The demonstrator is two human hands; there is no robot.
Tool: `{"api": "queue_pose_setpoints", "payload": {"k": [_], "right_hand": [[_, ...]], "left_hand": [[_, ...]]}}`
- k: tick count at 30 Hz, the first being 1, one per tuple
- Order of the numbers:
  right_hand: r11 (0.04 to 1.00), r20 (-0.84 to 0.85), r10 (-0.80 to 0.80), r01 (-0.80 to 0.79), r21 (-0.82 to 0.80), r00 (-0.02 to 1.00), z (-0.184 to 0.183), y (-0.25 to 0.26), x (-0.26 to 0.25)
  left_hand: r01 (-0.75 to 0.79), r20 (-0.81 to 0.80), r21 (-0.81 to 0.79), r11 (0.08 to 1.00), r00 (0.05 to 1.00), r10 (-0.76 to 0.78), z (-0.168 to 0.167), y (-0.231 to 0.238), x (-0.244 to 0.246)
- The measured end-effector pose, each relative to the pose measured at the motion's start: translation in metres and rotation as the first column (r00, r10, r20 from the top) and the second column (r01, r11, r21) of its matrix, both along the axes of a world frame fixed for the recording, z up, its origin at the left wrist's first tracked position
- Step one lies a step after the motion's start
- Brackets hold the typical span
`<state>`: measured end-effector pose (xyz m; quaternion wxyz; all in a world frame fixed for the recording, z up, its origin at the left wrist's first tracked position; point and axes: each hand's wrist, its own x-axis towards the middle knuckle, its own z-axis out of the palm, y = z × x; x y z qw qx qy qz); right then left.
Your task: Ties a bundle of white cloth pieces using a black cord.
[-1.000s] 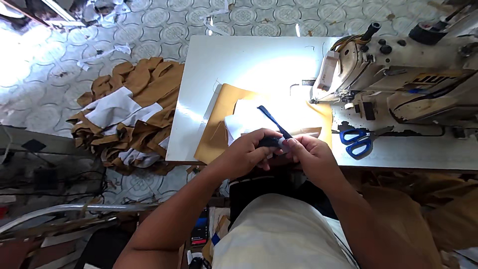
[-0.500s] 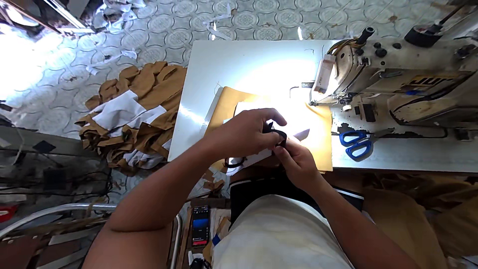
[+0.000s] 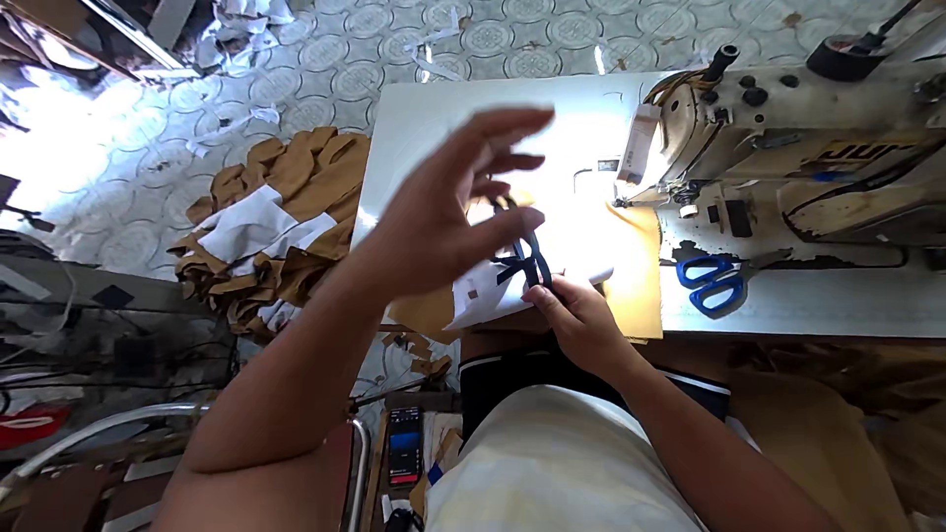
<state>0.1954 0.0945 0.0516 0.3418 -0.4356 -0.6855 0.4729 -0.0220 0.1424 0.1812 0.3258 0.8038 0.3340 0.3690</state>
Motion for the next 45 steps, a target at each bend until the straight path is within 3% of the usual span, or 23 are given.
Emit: {"api": "queue_pose_setpoints", "payload": {"k": [1, 3, 5, 9, 12, 17, 23, 33, 38, 45], "right_hand": [[1.000, -0.023, 0.006, -0.006, -0.012, 1.000, 0.001, 0.002, 0.001], [0.999, -0.063, 0.020, -0.023, -0.036, 0.998, 0.002, 0.005, 0.004], [0.998, -0.118, 0.037, -0.043, -0.049, 0.992, 0.000, 0.007, 0.006], [0.994, -0.166, 0.062, -0.075, -0.075, 0.984, -0.002, 0.008, 0.008], [0.988, -0.211, 0.119, -0.136, -0.069, 0.970, -0.004, 0.011, 0.012], [0.985, -0.269, 0.137, -0.161, -0.070, 0.953, -0.011, 0.011, 0.015], [0.984, -0.238, 0.132, -0.155, -0.083, 0.962, -0.011, 0.009, 0.012], [0.993, -0.230, 0.088, -0.103, -0.054, 0.969, -0.010, 0.006, 0.009], [0.996, -0.260, 0.032, -0.053, -0.073, 0.965, -0.011, 0.008, 0.007], [0.990, -0.291, -0.020, -0.022, -0.138, 0.956, -0.010, 0.007, 0.004]], "left_hand": [[-0.009, -0.150, 0.041, 0.999, 0.989, 0.016, -0.008, -0.010, 0.004], [0.036, -0.501, 0.158, 0.987, 0.864, 0.049, -0.030, -0.026, 0.012], [0.137, -0.644, 0.315, 0.939, 0.758, 0.106, -0.055, -0.029, 0.014], [0.119, -0.608, 0.469, 0.875, 0.762, 0.223, -0.065, -0.026, 0.011], [0.174, -0.554, 0.515, 0.839, 0.815, 0.171, -0.074, -0.022, 0.018], [0.211, -0.645, 0.352, 0.912, 0.761, 0.073, -0.085, -0.017, 0.021], [0.119, -0.662, 0.339, 0.933, 0.735, 0.147, -0.086, -0.017, 0.019], [0.105, -0.671, 0.248, 0.963, 0.736, 0.093, -0.085, -0.012, 0.013], [0.105, -0.591, 0.412, 0.905, 0.787, 0.178, -0.082, -0.011, 0.002], [0.062, -0.610, 0.577, 0.815, 0.696, 0.379, -0.074, -0.027, -0.009]]}}
